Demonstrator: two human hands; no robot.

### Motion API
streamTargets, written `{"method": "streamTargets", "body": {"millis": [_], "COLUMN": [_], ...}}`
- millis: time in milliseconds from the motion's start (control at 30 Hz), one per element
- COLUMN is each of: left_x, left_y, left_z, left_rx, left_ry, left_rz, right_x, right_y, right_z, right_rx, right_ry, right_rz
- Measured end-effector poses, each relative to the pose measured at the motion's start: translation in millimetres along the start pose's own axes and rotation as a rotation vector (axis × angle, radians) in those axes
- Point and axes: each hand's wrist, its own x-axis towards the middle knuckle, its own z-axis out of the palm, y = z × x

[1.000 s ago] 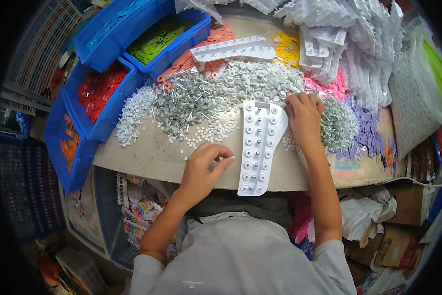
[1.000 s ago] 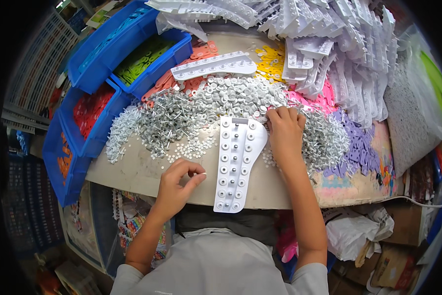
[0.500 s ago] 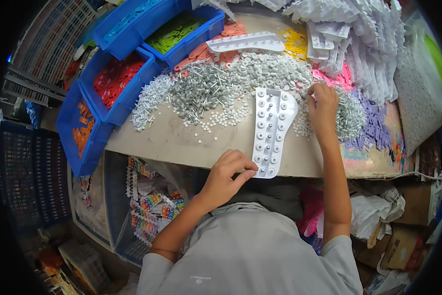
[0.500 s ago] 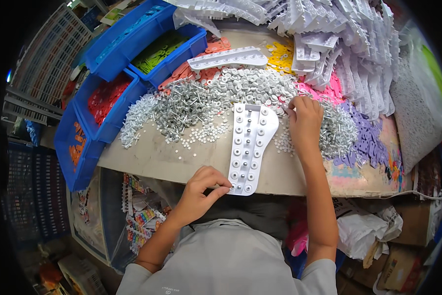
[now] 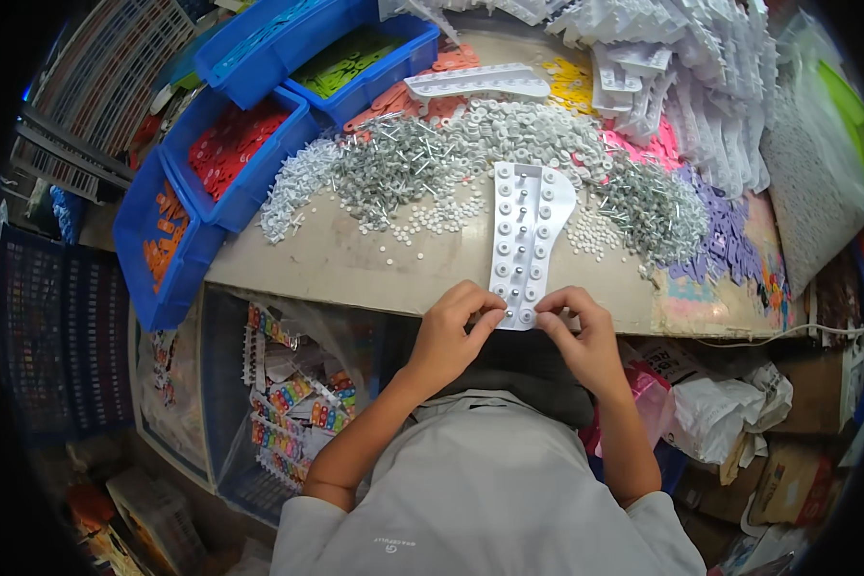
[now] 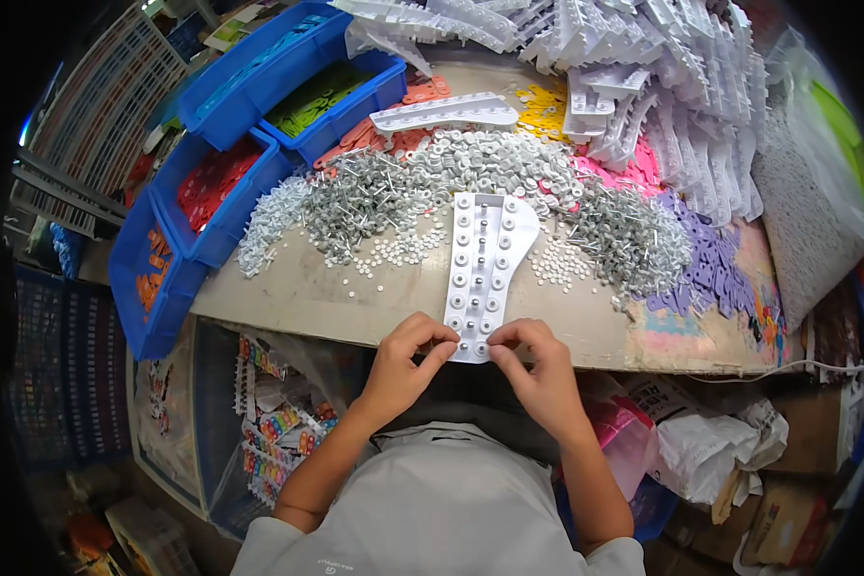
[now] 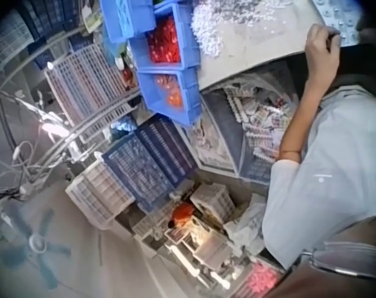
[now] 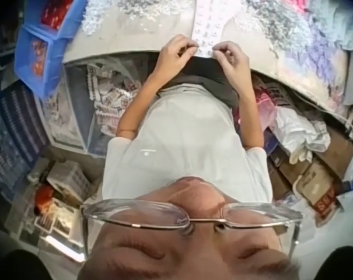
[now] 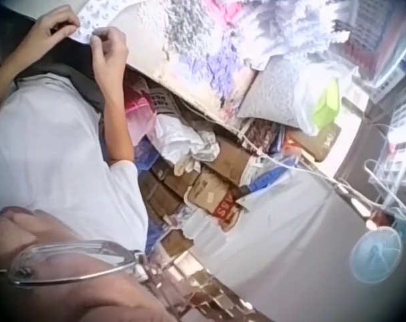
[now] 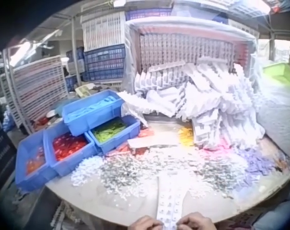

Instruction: Assemble a toy component by sticking colored buttons onto a white plastic frame.

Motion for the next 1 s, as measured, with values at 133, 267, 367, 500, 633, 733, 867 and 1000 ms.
{"method": "streamTargets", "body": {"millis": [133, 267, 367, 500, 633, 733, 867, 1000], "left_x": [-0.4, -0.5, 0.9, 1.0, -1.2, -3.7, 1.9, 8.8], "left_y": [0.7, -6.9, -6.1, -12.5, -15.1, -15.4, -12.9, -26.9], "left_z": [0.7, 1.5, 1.3, 1.7, 8.2, 10.1, -11.2, -46.7], "left_rx": [-0.021, 0.171, 0.360, 0.199, 0.323, 0.184, 0.169, 0.308], "left_ry": [0.030, 0.062, 0.099, 0.092, 0.166, 0.200, 0.444, 0.597], "left_rz": [-0.032, 0.139, 0.408, 0.324, 0.455, 0.348, 0.281, 0.244], "right_x": [-0.2, -0.9, -3.1, -9.3, -11.8, -8.6, -13.6, -6.1], "right_y": [-1.1, 4.3, 8.4, 23.5, 27.4, 32.8, 15.1, 9.6], "right_z": [11.3, 12.7, 19.7, 31.4, 34.1, 32.8, 22.3, 0.0], "right_rx": [-0.044, -0.143, -0.214, -0.507, -0.542, -0.454, -0.197, -0.294], "right_ry": [0.028, 0.017, 0.126, 0.298, 0.333, 0.316, 0.332, 0.428], "right_rz": [-0.049, -0.132, -0.186, -0.495, -0.484, -0.488, -0.346, -0.465]}}
